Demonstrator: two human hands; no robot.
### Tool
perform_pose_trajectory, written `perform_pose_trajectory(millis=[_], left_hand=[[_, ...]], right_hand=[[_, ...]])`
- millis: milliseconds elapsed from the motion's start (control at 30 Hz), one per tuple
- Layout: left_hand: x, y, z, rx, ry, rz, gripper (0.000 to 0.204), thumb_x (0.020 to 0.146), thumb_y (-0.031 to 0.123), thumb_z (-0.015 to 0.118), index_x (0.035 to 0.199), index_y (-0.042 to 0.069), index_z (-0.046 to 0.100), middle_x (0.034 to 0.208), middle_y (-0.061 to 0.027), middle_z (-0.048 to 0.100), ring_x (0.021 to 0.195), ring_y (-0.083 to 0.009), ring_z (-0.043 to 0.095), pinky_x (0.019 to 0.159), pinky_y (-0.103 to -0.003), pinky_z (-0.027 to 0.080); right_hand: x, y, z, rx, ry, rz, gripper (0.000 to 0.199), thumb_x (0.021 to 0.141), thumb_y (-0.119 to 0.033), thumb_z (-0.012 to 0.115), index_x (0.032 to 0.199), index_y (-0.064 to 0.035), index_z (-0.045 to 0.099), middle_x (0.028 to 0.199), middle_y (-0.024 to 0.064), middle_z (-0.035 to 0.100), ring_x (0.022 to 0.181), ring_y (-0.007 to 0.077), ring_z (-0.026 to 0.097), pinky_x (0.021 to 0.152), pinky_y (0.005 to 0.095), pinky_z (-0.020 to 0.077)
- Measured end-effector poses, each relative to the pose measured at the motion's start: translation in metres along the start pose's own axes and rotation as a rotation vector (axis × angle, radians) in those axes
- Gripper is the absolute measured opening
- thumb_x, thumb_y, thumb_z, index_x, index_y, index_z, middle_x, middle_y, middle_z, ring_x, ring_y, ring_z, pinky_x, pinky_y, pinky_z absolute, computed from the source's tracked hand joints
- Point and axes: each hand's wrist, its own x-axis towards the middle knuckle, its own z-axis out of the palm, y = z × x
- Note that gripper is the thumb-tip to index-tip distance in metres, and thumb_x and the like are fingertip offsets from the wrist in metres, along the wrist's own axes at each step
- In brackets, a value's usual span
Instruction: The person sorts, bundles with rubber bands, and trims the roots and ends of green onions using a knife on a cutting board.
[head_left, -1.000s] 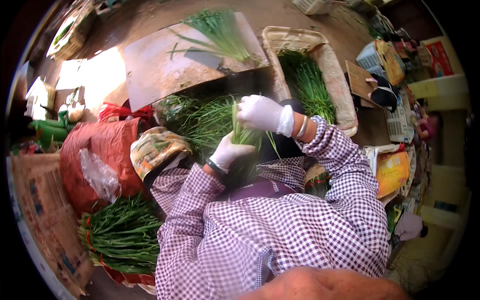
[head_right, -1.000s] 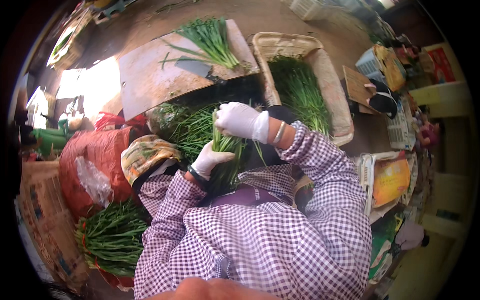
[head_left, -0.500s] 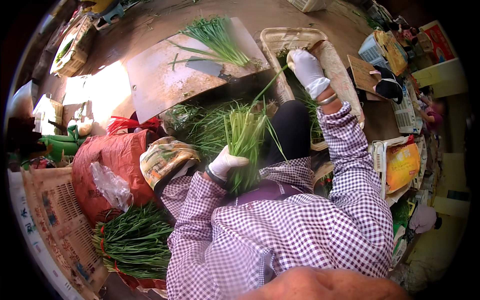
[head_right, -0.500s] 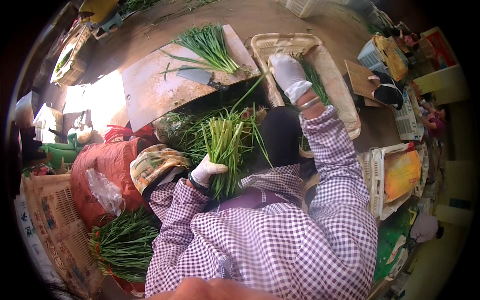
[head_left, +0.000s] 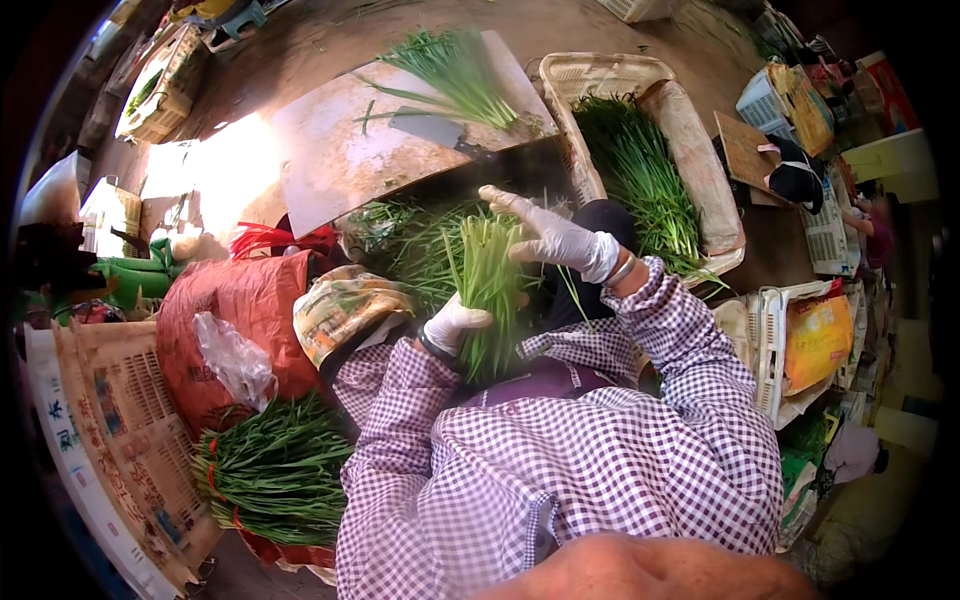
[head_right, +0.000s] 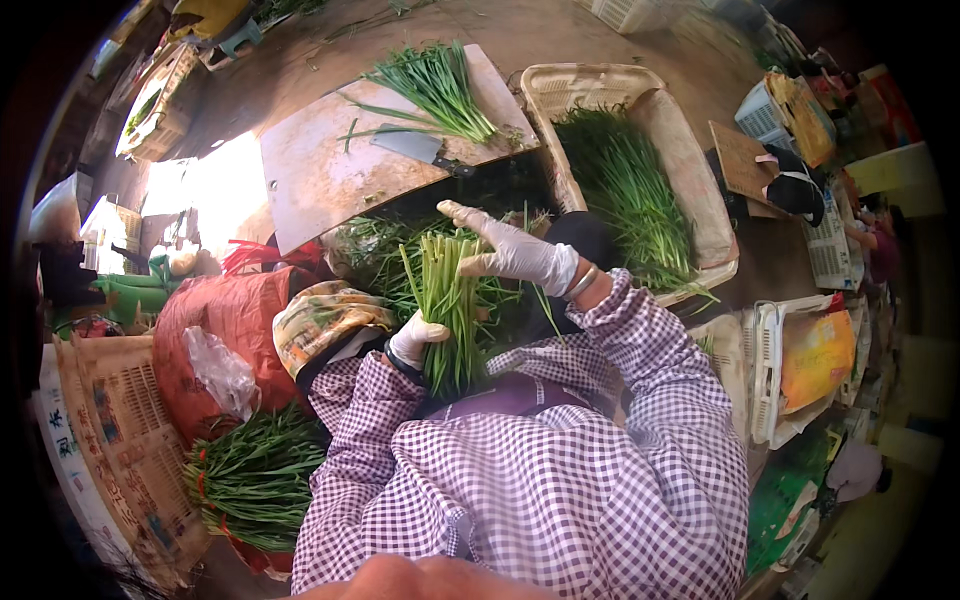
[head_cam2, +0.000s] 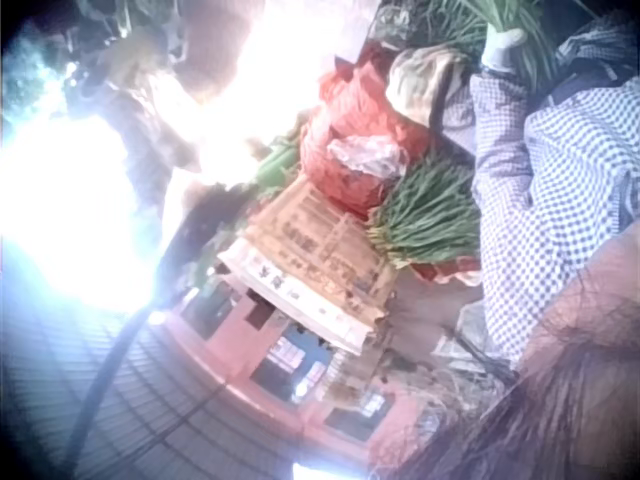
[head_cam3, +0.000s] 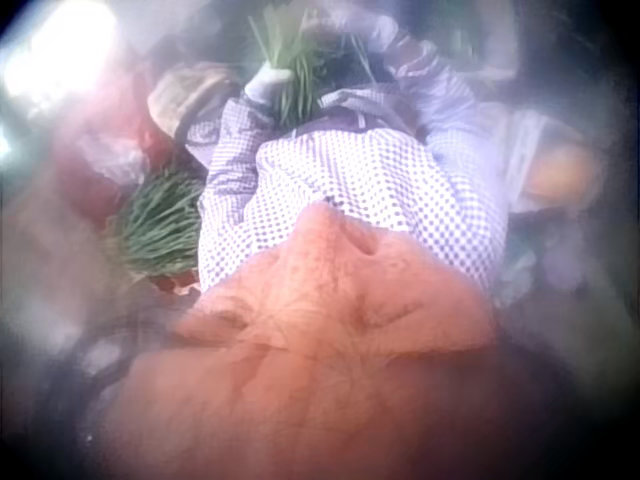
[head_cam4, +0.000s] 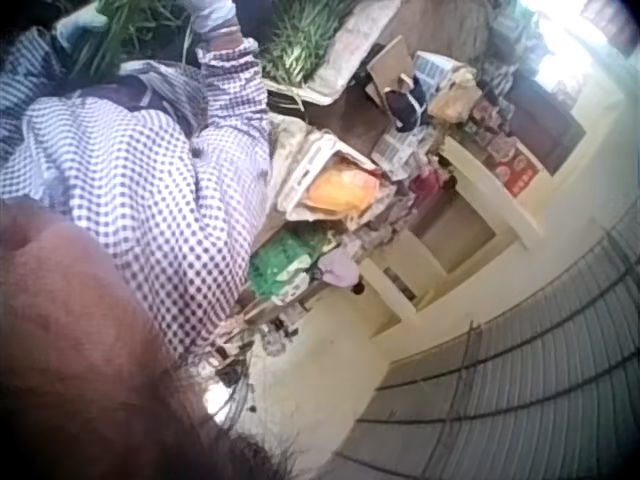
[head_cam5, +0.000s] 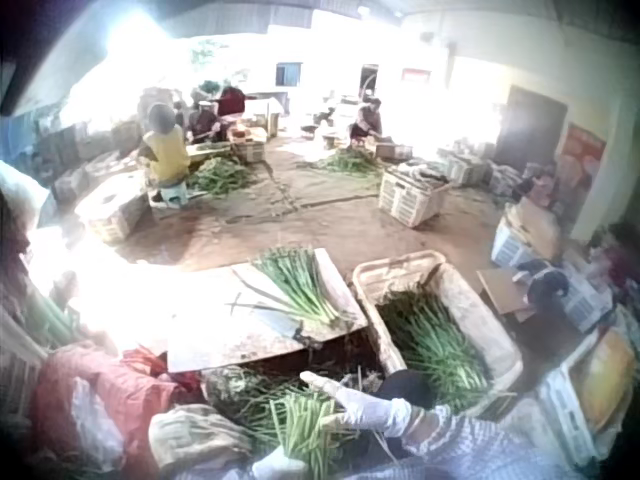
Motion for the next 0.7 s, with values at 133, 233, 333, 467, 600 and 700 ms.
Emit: perform_pose_trajectory(millis=[133, 233, 333, 467, 600, 700], left_hand=[[0.004, -0.015, -0.022, 0.045, -0.116, -0.078, 0.081, 0.062, 0.019, 0.082, 0.132, 0.001, 0.045, 0.112, -0.0127, 0.058, 0.1, -0.0271, 0.06, 0.084, -0.04, 0.053], [-0.007, -0.02, -0.05, 0.045, -0.141, -0.043, 0.077, 0.06, 0.018, 0.085, 0.126, 0.001, 0.049, 0.104, -0.0123, 0.06, 0.094, -0.0257, 0.059, 0.08, -0.037, 0.049], [-0.008, -0.018, -0.045, 0.049, -0.139, 0.036, 0.068, 0.062, 0.019, 0.084, 0.119, 0.004, 0.05, 0.09, -0.006, 0.056, 0.081, -0.0196, 0.052, 0.072, -0.035, 0.044], [-0.01, -0.01, -0.034, 0.063, -0.115, 0.128, 0.061, 0.066, 0.022, 0.082, 0.116, 0.008, 0.05, 0.078, 0.0018, 0.049, 0.073, -0.015, 0.046, 0.068, -0.032, 0.04], [-0.016, -0.007, -0.035, -0.005, -0.009, 0.19, 0.06, 0.065, 0.022, 0.082, 0.114, 0.007, 0.051, 0.079, 0.0, 0.05, 0.074, -0.0158, 0.047, 0.068, -0.033, 0.041], [-0.018, -0.011, -0.04, -0.014, -0.006, 0.2, 0.058, 0.066, 0.024, 0.081, 0.113, 0.006, 0.052, 0.079, -0.0012, 0.051, 0.074, -0.0178, 0.049, 0.067, -0.034, 0.042]], right_hand=[[0.009, 0.009, 0.011, 0.585, -0.3, 0.02, 0.108, 0.075, -0.026, 0.082, 0.155, -0.0084, 0.011, 0.147, 0.0127, 0.037, 0.132, 0.0218, 0.04, 0.11, 0.0374, 0.0338], [0.004, 0.021, 0.005, 0.541, -0.343, 0.064, 0.082, 0.084, -0.005, 0.069, 0.152, -0.0085, 0.025, 0.132, 0.0094, 0.053, 0.113, 0.0157, 0.054, 0.093, 0.0307, 0.0489], [0.0, 0.028, -0.008, 0.452, -0.029, 0.209, 0.028, 0.093, -0.012, 0.06, 0.119, -0.0042, 0.064, 0.091, 0.0015, 0.068, 0.077, 0.0073, 0.058, 0.07, 0.0238, 0.049], [-0.01, 0.103, -0.01, 0.15, 0.121, 0.342, 0.02, 0.09, -0.006, 0.058, 0.106, -0.0054, 0.071, 0.086, 0.0008, 0.071, 0.065, 0.0075, 0.055, 0.063, 0.0225, 0.0467], [-0.016, 0.1, 0.003, -0.712, -0.036, 0.335, 0.067, 0.077, -0.033, 0.075, 0.134, -0.005, 0.052, 0.136, 0.0227, 0.049, 0.121, 0.032, 0.051, 0.101, 0.0428, 0.0421], [0.001, 0.045, 0.009, -0.466, 0.003, 0.119, 0.101, 0.067, -0.023, 0.084, 0.149, -0.0052, 0.027, 0.153, 0.0248, 0.026, 0.141, 0.0381, 0.029, 0.116, 0.0408, 0.0265]])
